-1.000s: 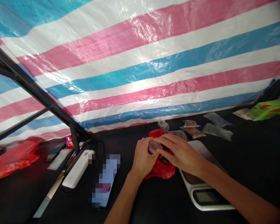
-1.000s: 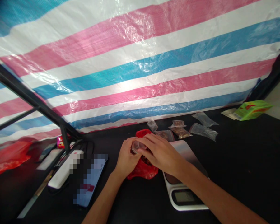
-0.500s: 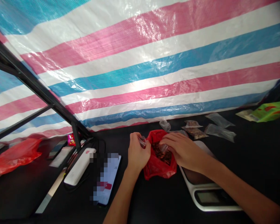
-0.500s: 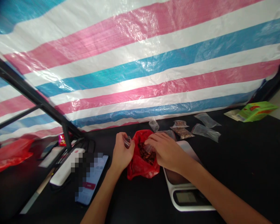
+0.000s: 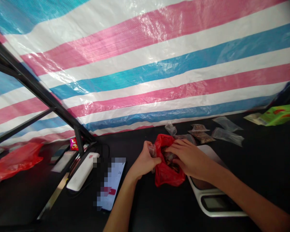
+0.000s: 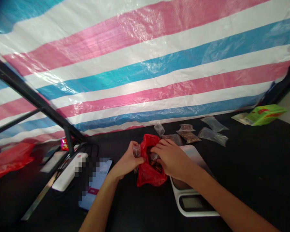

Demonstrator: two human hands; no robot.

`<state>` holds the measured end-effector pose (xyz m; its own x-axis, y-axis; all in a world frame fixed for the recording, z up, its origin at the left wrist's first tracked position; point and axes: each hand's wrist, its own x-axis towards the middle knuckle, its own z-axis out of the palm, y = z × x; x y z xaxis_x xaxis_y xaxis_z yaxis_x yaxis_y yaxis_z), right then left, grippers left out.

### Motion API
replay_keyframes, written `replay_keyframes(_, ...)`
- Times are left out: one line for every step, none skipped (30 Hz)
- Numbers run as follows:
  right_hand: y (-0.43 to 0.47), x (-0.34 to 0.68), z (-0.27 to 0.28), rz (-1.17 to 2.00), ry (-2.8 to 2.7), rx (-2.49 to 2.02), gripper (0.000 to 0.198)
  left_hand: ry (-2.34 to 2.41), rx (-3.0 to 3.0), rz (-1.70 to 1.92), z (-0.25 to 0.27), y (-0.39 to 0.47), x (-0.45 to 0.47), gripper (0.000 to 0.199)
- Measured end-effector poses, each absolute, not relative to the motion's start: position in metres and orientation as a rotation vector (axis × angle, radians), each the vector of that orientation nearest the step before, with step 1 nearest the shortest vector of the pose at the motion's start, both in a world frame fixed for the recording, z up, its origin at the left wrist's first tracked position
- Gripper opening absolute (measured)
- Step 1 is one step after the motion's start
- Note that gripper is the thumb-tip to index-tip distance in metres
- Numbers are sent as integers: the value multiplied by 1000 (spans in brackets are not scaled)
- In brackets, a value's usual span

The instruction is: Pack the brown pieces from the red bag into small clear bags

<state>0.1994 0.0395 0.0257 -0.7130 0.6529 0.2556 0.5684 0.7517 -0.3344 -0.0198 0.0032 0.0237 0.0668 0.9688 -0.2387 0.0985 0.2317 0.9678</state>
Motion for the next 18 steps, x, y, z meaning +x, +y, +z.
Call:
replay_keyframes(39,199,25,325,-2595,-954,42,1318,1101,960,23,4,-18,52)
replay_keyframes(39,198,25,324,-2596,-971,42,1317,1069,994,21,5,-18,51)
replay_keyframes(39,197,24,327,-2592,-991,41,1313,1037,1030,18,7,-17,50)
replay_keyframes(38,196,24,333,-2583,-1011,39,1308,1008,1066,15,8,-17,49)
replay_keyframes(38,195,24,339,-2571,-1026,36,1307,984,1092,13,9,-18,47)
replay_keyframes(37,193,24,341,-2559,-1033,34,1314,964,1105,10,10,-18,46)
replay_keyframes(36,192,23,338,-2548,-1039,32,1326,948,1108,8,11,-19,44)
replay_keyframes(35,191,23,332,-2540,-1047,31,1342,934,1107,6,12,-19,42)
replay_keyframes(34,190,23,324,-2535,-1057,29,1359,921,1102,6,12,-19,41)
replay_keyframes(33,188,22,319,-2532,-1070,28,1372,909,1100,5,12,-19,40)
replay_keyframes(32,187,22,319,-2525,-1085,27,1378,897,1104,6,12,-19,40)
replay_keyframes(31,186,21,325,-2516,-1097,26,1376,882,1114,6,12,-18,40)
replay_keyframes(30,185,21,339,-2508,-1101,25,1373,864,1121,7,12,-17,40)
replay_keyframes(30,184,21,356,-2501,-1095,25,1370,844,1129,7,12,-15,40)
replay_keyframes(29,184,20,374,-2497,-1083,25,1371,825,1143,7,12,-14,40)
replay_keyframes(29,184,20,391,-2495,-1069,26,1376,807,1162,7,12,-12,39)
replay_keyframes(29,184,20,408,-2493,-1055,27,1386,792,1181,7,12,-10,39)
replay_keyframes(29,184,20,425,-2487,-1045,28,1399,783,1197,6,12,-9,39)
